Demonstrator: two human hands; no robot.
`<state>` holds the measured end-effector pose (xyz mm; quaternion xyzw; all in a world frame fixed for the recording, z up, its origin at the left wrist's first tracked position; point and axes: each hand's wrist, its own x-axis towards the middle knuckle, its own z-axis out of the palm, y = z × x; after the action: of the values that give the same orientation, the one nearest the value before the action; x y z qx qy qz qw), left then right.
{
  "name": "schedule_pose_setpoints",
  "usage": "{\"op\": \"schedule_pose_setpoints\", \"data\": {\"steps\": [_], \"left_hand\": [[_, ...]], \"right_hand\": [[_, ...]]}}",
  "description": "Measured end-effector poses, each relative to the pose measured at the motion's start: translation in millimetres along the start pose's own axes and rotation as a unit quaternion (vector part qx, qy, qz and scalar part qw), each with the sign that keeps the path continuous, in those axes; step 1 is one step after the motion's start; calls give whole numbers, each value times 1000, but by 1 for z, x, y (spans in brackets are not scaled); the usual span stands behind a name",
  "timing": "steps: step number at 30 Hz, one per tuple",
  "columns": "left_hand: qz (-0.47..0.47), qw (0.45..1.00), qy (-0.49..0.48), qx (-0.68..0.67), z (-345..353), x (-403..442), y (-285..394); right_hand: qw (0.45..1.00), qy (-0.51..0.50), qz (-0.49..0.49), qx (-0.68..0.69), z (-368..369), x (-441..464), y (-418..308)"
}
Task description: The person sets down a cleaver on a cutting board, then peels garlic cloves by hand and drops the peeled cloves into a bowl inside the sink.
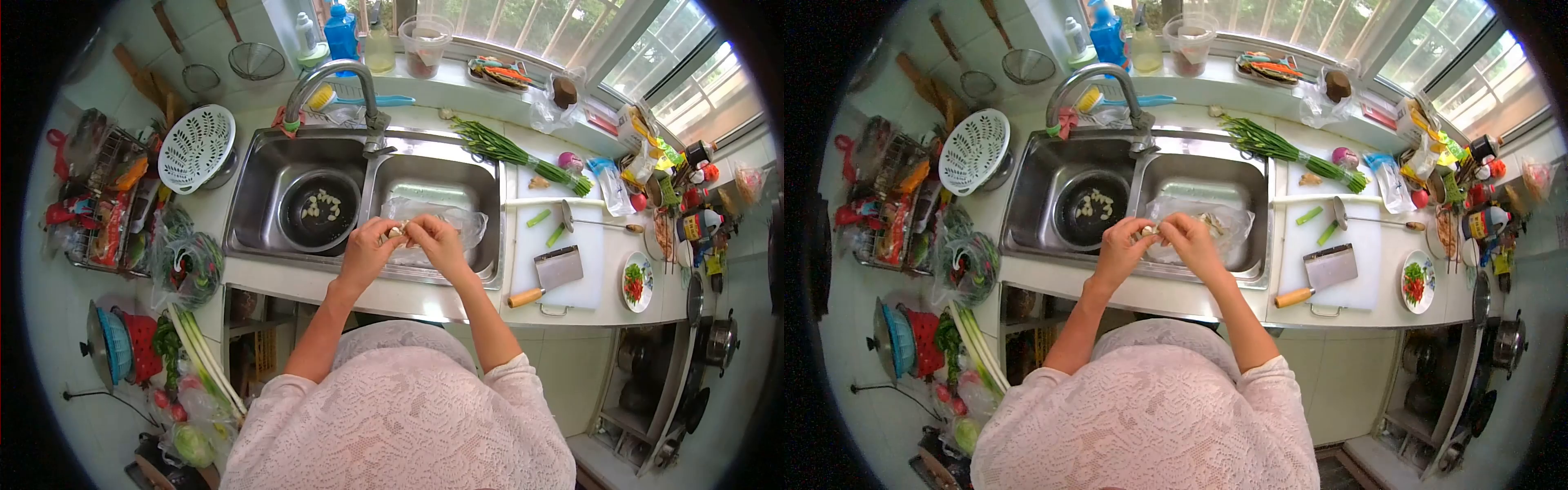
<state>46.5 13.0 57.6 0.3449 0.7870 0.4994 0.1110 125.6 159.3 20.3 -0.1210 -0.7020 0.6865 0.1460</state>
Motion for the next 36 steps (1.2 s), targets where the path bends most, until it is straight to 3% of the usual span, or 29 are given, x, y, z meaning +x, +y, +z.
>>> {"op": "schedule_pose_setpoints", "data": {"steps": [1, 5, 11, 21, 24, 26, 27, 28, 29, 33, 35, 36], "left_hand": [[33, 999, 8, 25, 0, 0, 0], [105, 987, 34, 114, 1, -4, -2], [127, 960, 29, 249, 4, -13, 10], [172, 950, 51, 256, 11, -16, 17], [151, 962, 42, 223, 12, -14, 14], [126, 989, 46, 65, 14, -11, 10], [126, 989, 46, 66, 14, -11, 9], [95, 995, 29, -7, 14, -11, 7], [63, 995, 13, -79, 14, -10, 6], [72, 983, 16, -168, 14, -8, 2], [-21, 962, 5, -274, 7, -9, 2], [-22, 961, 6, -274, 4, -7, 1]], "right_hand": [[999, -35, -8, 34, 3, -3, -8], [998, 0, -56, -38, 10, -11, -17], [987, 15, -70, -146, 7, -17, -25], [956, 86, -132, -246, 9, -24, -34], [956, 113, -155, -224, 9, -22, -27], [976, 110, -104, -153, 7, -23, -31], [976, 110, -104, -153, 6, -23, -28], [992, 91, -55, -62, 6, -22, -24], [997, 71, -6, 30, 5, -21, -21], [994, 45, 10, 98, 6, -17, -25], [986, 75, 21, 146, 7, -13, -18], [986, 75, 22, 145, 5, -11, -13]]}}
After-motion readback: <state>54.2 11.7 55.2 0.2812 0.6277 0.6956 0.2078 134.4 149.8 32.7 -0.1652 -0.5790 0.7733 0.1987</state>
